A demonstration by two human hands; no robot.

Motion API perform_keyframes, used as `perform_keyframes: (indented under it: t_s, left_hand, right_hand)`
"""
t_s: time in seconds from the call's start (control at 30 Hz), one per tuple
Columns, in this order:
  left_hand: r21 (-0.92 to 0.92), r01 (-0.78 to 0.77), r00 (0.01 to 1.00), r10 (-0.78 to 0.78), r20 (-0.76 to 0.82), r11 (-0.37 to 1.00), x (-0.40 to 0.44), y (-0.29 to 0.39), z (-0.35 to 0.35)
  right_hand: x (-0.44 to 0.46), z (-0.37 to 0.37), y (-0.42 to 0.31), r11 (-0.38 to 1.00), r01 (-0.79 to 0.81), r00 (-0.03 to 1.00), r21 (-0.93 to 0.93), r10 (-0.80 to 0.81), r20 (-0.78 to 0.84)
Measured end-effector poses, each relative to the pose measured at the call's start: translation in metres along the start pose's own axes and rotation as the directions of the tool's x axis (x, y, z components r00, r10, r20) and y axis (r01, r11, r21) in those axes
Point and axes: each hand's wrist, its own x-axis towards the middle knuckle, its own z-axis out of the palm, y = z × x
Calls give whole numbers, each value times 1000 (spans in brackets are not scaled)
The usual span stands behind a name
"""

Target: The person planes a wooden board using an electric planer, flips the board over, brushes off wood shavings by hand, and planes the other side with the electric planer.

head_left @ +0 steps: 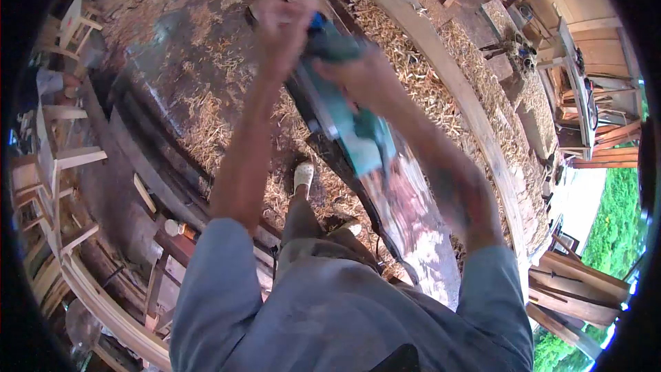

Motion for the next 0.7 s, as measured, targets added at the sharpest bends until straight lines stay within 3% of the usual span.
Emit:
perform_keyframes:
  t_s: [0.03, 0.1, 0.2, 0.23, 0.33, 0.43, 0.5, 0.53, 0.6, 0.63, 0.67, 0.7]
  left_hand:
    - [-43, 69, 997, -70, -22, 997, 14, 3, -26]
    - [182, -51, 952, 103, -290, 982, 0, 25, -71]
    - [143, 71, 945, -21, -327, 987, -20, 2, -144]
    - [152, 18, 945, 32, -325, 988, -27, -28, -170]
    - [266, 21, 951, 62, -303, 964, -57, 4, -191]
    - [231, 23, 945, 55, -323, 973, -54, 31, -165]
    - [294, -156, 969, 203, -139, 943, -44, 39, -141]
    - [426, -309, 928, 368, -61, 850, -35, 38, -120]
    - [491, -453, 872, 485, 70, 744, -48, 64, -60]
    - [-50, -257, 958, 247, -147, 965, -65, 102, -8]
    - [-336, -114, 987, 68, -147, 935, -81, 101, 14]
    - [-602, 5, 983, -114, -143, 799, -97, 100, 36]
  right_hand:
    - [39, 13, 20, 954, 176, 983, -244, -185, -15]
    - [117, 24, 35, 952, 174, 982, -250, -186, -28]
    - [182, 34, 45, 940, 141, 989, -309, -149, -1]
    - [188, 34, 40, 934, 137, 990, -331, -138, 20]
    - [185, 36, 30, 914, 147, 989, -378, -131, 66]
    - [156, 34, 18, 898, 167, 986, -406, -142, 92]
    - [119, 28, 7, 894, 174, 984, -412, -147, 97]
    - [95, 24, 3, 896, 171, 985, -410, -145, 94]
    - [36, 13, -7, 915, 137, 990, -379, -117, 76]
    - [0, 4, -13, 936, 97, 995, -337, -84, 54]
    - [-40, -3, -17, 958, 40, 999, -284, -33, 27]
    - [-85, -10, -21, 979, -40, 999, -201, 41, 0]
